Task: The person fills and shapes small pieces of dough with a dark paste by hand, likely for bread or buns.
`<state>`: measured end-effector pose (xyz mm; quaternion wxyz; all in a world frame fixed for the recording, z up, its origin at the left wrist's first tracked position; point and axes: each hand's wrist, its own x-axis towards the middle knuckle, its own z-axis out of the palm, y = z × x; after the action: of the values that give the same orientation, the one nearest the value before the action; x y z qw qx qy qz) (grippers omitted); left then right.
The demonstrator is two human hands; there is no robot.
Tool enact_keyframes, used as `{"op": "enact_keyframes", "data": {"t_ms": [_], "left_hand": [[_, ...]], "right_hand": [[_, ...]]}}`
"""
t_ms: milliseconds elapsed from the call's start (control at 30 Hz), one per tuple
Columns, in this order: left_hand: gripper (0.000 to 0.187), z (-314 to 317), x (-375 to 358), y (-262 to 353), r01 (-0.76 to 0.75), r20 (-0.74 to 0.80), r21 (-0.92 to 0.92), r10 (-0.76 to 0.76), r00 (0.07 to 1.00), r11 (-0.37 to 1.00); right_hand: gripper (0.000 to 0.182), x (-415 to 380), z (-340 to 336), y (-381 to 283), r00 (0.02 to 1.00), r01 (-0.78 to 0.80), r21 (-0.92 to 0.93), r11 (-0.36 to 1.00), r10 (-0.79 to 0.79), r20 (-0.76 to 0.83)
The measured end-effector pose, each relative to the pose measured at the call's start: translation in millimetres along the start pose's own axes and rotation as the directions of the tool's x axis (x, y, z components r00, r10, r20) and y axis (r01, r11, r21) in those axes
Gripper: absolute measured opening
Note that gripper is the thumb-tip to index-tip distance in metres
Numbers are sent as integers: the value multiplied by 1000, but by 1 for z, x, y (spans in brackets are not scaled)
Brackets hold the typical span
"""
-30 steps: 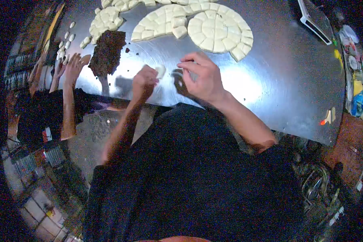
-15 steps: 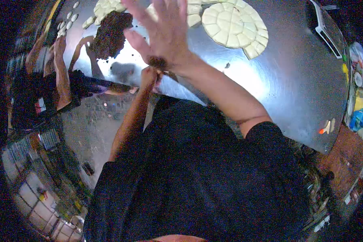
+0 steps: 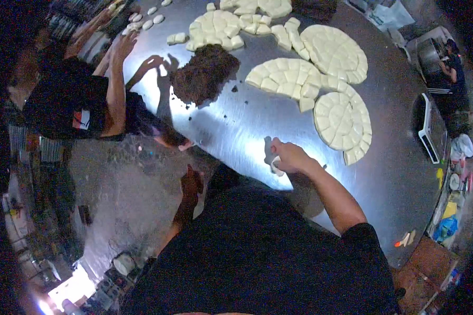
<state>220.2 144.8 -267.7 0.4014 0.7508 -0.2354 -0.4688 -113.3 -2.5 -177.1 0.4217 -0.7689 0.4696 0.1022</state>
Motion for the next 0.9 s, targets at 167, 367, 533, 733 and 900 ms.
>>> {"op": "enact_keyframes", "data": {"t_ms": [167,367,533,733,900], "left_hand": [[62,30,20,21,112,162,-75,-99,982,991],[58,51,23,73,-56,335,-83,81,939,995],[39,47,-11,91,-376,296,319,286,911,870],[43,67,-19,53,-56,474,210,-51,879,976],[34,125,-62,91,-155,598,192,9,802,969]], "right_hand": [[38,86,-67,-82,793,463,510,725,-81,-603],[16,69,-85,-131,373,647,99,756,-201,-906],[24,3,1,-2,374,83,17,996,-15,-927],[31,-115,30,143,358,-481,251,840,449,-818],[31,-115,36,168,229,-502,283,817,441,-868]]}}
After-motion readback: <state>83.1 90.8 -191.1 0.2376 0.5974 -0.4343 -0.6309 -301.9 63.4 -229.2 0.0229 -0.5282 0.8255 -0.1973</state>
